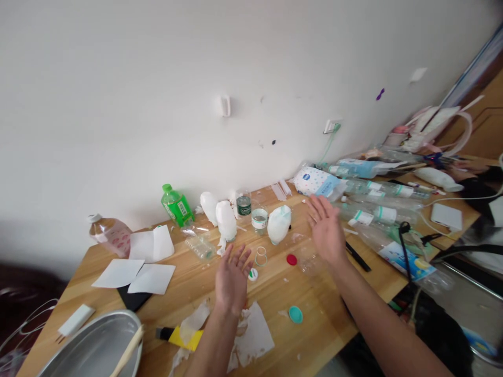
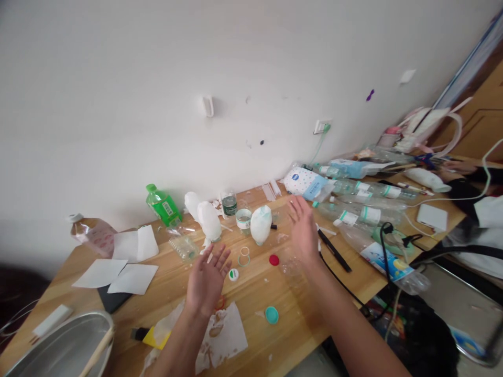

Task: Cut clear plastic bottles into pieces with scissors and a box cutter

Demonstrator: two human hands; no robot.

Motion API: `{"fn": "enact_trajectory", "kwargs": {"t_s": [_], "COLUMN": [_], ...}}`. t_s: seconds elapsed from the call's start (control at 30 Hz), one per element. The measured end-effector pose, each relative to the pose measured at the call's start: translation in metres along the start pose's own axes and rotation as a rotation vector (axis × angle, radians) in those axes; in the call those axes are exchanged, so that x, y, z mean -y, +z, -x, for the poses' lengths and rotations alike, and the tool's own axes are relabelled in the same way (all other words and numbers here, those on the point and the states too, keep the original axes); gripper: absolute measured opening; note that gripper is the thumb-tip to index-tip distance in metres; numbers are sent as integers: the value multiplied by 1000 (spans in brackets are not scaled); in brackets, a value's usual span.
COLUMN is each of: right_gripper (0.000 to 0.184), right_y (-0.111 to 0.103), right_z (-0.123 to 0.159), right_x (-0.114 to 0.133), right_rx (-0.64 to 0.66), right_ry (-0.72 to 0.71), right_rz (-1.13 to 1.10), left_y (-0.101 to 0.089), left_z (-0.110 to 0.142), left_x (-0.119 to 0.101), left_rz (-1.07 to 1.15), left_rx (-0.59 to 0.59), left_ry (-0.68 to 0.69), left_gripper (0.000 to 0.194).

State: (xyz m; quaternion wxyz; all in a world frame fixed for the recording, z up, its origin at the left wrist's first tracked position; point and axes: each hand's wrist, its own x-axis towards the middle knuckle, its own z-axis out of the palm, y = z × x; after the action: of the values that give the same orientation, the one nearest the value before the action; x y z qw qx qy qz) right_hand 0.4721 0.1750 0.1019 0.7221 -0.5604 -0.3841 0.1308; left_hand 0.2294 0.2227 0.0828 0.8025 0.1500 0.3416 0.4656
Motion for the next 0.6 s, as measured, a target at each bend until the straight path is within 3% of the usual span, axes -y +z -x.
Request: {"fn": "enact_trajectory", "kwargs": {"t_s": [0.13,0.2,0.37,0.5,0.6], "right_gripper": [84,85,79,74,75], "right_y": [3,11,39,61,70], "right_z": [58,88,117,125,143], "right_x": [42,53,49,44,42], "right_rx": [220,322,377,471,493], "right_ry": [97,214,442,543,707], "right_rz": [-210,-371,-759,-806,-850], "left_y": [-1,-4,-18,-38,-65], "left_z": [16,27,55,80,108], "left_x": [-10,-15,-29,-38,-35], "left_rz": [206,236,210,208,231], "left_rx": [253,299,201,49,-46], "left_ry": [-26,-19,80,168,200], "left_gripper": [37,44,50,51,52]}}
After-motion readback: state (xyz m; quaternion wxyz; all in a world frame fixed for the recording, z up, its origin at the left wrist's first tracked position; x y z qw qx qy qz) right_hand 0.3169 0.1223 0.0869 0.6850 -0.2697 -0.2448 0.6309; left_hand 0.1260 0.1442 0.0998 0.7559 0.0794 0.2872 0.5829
